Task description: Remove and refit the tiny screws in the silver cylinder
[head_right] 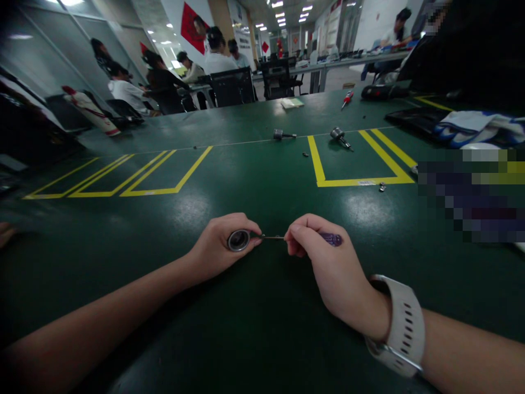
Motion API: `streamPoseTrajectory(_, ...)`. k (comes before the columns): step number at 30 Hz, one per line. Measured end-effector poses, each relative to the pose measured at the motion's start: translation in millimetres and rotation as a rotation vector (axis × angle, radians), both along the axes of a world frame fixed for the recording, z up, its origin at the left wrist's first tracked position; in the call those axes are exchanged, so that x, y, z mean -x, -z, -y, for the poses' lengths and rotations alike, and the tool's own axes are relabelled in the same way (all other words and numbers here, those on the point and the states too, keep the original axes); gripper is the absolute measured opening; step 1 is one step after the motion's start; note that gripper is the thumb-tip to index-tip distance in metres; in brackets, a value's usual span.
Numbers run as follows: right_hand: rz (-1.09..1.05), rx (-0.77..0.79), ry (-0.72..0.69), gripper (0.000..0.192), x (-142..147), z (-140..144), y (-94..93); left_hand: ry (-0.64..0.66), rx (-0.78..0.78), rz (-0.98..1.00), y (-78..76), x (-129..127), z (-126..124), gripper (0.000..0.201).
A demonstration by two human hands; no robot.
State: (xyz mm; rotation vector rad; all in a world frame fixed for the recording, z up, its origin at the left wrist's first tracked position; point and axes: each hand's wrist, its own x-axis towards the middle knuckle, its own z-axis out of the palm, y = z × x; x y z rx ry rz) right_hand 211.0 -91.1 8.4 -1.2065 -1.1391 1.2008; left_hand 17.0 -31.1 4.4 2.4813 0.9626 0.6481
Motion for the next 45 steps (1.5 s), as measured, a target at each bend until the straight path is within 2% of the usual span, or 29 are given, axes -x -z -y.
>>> streamPoseTrajectory(11, -0.089, -0.028, -0.011, 0.021, 0.8, 0.5, -1.1, 0.029, -0.002, 0.017, 0.2, 0.4, -0.2, 0.004)
streamPoseTrajectory(17, -0.043, 0.002, 0.002, 0.021, 0.1, 0.4, -1.1, 0.036, -0.021, 0.024, -0.6, 0.0, 0.5, 0.012)
streamPoseTrajectory(24, -0.075, 0.017, -0.011, 0.019, 4.3, -1.1, -3.6, 0.048, -0.012, -0.022, -1.5, -0.3, 0.3, 0.009)
streamPoseTrajectory(33, -0.171, -0.084, 0.009, 0.022, 0.7, 1.3, -3.8, 0.055, 0.021, -0.021, -1.1, 0.6, -0.1, 0.004)
streamPoseTrajectory(37, -0.207, -0.155, -0.026, 0.018, -0.5, 5.6, -4.7, 0.001, -0.001, 0.012, -0.6, 0.6, -0.1, 0.008)
streamPoseTrajectory(40, -0.066, -0.26, -0.11, 0.015, -1.7, 12.5, -6.4, -0.047, -0.021, 0.064, -0.2, 0.6, -0.3, 0.01)
streamPoseTrajectory(45, 0.359, -0.464, -0.277, 0.011, 3.1, 20.9, -14.7, -0.06, -0.032, 0.099, 0.2, 0.5, -0.5, 0.014)
